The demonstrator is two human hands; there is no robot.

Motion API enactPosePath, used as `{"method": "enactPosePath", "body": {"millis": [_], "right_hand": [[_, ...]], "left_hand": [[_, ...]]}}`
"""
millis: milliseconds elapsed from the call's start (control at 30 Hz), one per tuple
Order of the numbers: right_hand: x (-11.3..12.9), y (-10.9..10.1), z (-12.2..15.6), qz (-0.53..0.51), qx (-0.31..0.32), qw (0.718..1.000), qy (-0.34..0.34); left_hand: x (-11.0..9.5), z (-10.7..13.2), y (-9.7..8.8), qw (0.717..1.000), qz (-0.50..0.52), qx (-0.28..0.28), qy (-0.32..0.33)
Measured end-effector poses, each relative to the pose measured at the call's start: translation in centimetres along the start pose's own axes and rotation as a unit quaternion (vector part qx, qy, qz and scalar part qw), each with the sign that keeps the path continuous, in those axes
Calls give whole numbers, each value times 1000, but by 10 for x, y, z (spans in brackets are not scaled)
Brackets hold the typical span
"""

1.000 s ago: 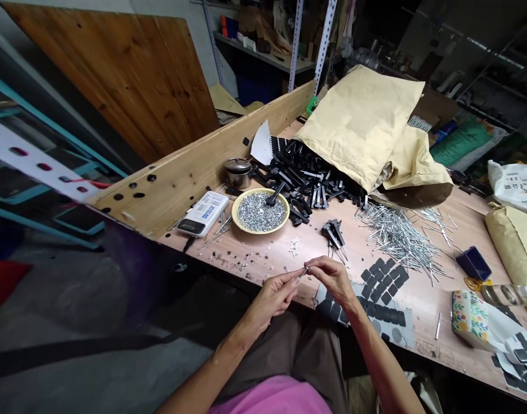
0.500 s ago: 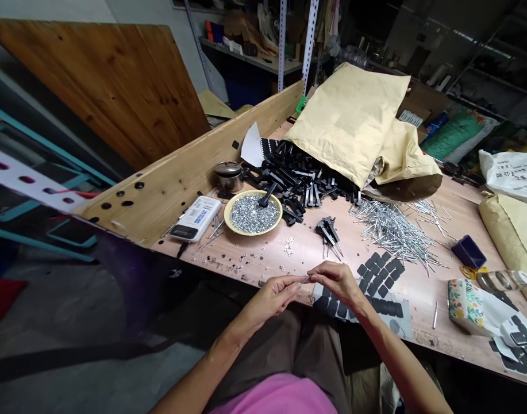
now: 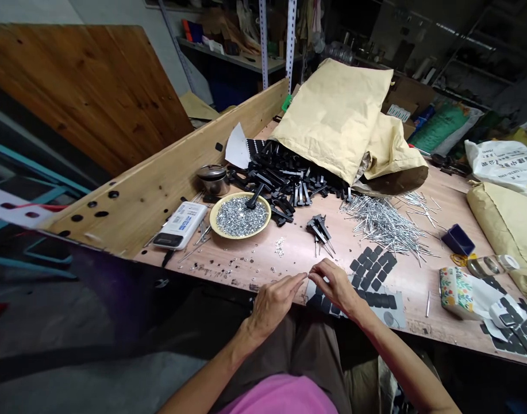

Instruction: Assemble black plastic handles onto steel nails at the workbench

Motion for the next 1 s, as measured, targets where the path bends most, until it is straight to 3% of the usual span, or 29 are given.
{"method": "enactPosePath", "body": {"millis": [100, 200, 367, 500, 633, 767, 900, 1000], "right_hand": [[-1, -3, 2, -7, -5, 1000, -14], [-9, -5, 6, -70, -13, 997, 15], [-25, -13, 17, -127, -15, 991, 47], [-28, -25, 25, -72, -60, 996, 9], [-33, -31, 30, -65, -76, 994, 34], [-39, -33, 34, -67, -73, 993, 67], [-39, -36, 38, -69, -65, 994, 49], [-37, -38, 39, -63, -63, 995, 33]], "left_hand": [[0, -3, 4, 999, 50, -11, -3], [1, -8, 7, 994, 104, -18, -8], [-2, -19, 16, 990, 135, 36, -4], [-1, -26, 27, 968, 216, 76, -101], [-1, -28, 39, 938, 280, 81, -190], [-6, -30, 41, 951, 257, 48, -162], [-7, -29, 47, 934, 277, 123, -191], [-11, -29, 46, 958, 214, 120, -145]]}}
Point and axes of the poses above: each hand's wrist, its own z-axis away from the middle knuckle, its own y-axis out of the palm, x = y × z, the point moved 4 cm from there along -z, towards the middle knuckle, and after that the axes turned 13 degrees about z, right-handed, at the moved point
